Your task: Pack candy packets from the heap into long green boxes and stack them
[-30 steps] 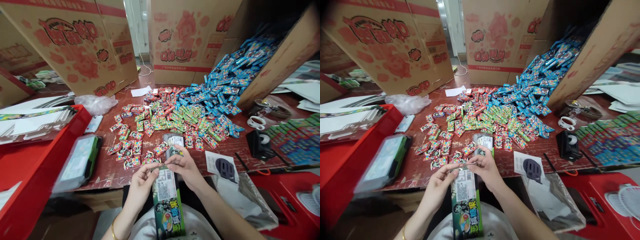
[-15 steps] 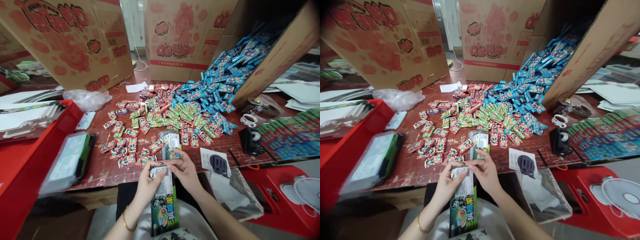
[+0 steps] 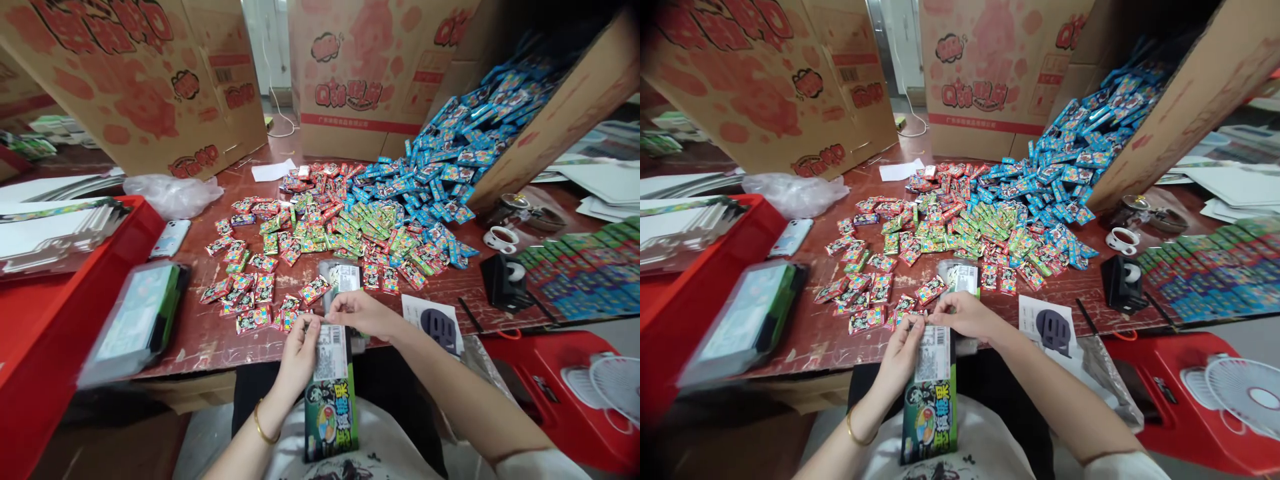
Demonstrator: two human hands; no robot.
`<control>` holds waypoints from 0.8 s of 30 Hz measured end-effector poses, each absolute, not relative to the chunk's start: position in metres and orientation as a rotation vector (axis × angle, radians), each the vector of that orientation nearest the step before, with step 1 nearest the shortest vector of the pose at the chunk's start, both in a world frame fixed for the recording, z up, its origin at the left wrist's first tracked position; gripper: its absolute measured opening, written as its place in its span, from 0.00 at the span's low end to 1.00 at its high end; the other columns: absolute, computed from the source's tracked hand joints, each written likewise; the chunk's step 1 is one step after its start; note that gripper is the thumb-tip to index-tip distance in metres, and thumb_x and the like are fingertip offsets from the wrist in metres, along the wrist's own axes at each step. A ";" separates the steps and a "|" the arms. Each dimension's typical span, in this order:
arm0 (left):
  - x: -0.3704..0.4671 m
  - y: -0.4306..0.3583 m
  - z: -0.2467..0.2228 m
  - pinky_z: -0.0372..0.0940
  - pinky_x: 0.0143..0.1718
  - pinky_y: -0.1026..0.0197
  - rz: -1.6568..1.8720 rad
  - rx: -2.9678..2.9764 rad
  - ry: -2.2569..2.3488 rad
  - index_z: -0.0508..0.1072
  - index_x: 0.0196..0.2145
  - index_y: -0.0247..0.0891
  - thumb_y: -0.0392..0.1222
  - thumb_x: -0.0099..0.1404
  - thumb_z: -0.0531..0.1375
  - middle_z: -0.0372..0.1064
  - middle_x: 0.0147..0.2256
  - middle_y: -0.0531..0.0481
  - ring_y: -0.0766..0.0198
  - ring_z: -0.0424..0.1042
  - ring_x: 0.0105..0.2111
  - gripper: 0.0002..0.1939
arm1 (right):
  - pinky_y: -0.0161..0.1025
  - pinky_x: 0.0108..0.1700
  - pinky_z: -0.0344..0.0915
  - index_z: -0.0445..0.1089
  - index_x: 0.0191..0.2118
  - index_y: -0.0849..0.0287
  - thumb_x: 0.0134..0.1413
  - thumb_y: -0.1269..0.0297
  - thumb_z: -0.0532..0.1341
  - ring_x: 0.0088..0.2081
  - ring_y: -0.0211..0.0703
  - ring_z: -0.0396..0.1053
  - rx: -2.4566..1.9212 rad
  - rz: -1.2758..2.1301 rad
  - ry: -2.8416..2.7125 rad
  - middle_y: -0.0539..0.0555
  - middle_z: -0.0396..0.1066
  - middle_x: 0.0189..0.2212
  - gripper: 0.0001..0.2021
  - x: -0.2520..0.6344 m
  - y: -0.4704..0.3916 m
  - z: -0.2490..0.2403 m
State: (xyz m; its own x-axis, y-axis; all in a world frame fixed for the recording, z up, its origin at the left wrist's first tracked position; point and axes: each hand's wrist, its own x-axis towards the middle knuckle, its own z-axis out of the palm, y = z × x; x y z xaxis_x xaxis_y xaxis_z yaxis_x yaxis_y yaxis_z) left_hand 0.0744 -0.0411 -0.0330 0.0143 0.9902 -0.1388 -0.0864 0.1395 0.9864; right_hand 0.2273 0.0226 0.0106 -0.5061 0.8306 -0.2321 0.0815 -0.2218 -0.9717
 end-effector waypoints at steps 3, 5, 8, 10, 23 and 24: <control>0.075 -0.040 -0.032 0.55 0.27 0.66 1.148 1.035 1.196 0.65 0.32 0.39 0.53 0.65 0.54 0.60 0.25 0.56 0.67 0.58 0.24 0.14 | 0.33 0.27 0.56 0.69 0.22 0.61 0.40 0.57 0.69 0.22 0.34 0.61 -1.119 1.829 -1.484 0.47 0.67 0.19 0.13 0.226 0.026 0.008; 0.074 -0.039 -0.032 0.56 0.28 0.65 1.161 1.028 1.199 0.65 0.32 0.39 0.53 0.65 0.54 0.61 0.26 0.55 0.66 0.60 0.26 0.14 | 0.33 0.26 0.55 0.69 0.21 0.62 0.39 0.57 0.69 0.21 0.33 0.60 -1.144 1.830 -1.460 0.46 0.66 0.18 0.14 0.225 0.027 0.004; 0.074 -0.038 -0.033 0.58 0.30 0.65 1.183 1.015 1.204 0.66 0.32 0.38 0.55 0.66 0.51 0.62 0.28 0.53 0.65 0.62 0.28 0.17 | 0.32 0.25 0.54 0.67 0.21 0.62 0.36 0.60 0.70 0.21 0.32 0.60 -1.143 1.859 -1.375 0.46 0.66 0.18 0.13 0.224 0.026 -0.003; 0.077 -0.038 -0.033 0.58 0.29 0.65 1.193 1.005 1.202 0.64 0.34 0.39 0.54 0.63 0.55 0.63 0.28 0.54 0.65 0.63 0.27 0.15 | 0.31 0.27 0.56 0.68 0.25 0.61 0.32 0.65 0.72 0.22 0.32 0.62 -1.108 1.934 -1.183 0.44 0.66 0.19 0.14 0.222 0.024 -0.009; 0.063 0.023 -0.006 0.67 0.39 0.59 1.384 0.971 1.362 0.63 0.48 0.42 0.52 0.48 0.67 0.66 0.41 0.47 0.56 0.70 0.41 0.31 | 0.40 0.44 0.62 0.70 0.38 0.60 0.38 0.55 0.70 0.38 0.43 0.70 -0.845 1.910 -0.712 0.52 0.73 0.33 0.21 0.223 -0.005 -0.038; 0.064 0.030 -0.004 0.67 0.41 0.57 1.375 0.979 1.377 0.63 0.49 0.42 0.54 0.48 0.66 0.67 0.40 0.47 0.54 0.70 0.43 0.32 | 0.40 0.43 0.62 0.70 0.38 0.61 0.36 0.57 0.71 0.37 0.44 0.70 -0.843 1.838 -0.809 0.52 0.73 0.33 0.21 0.224 -0.010 -0.040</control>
State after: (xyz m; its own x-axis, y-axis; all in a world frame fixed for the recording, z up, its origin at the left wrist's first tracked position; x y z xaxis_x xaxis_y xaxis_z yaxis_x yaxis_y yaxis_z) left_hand 0.0639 0.0301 -0.0039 -0.2536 0.9645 -0.0735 -0.0724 0.0569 0.9958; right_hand 0.2236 -0.0102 -0.0401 -0.3355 0.9189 -0.2077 -0.4675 -0.3538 -0.8101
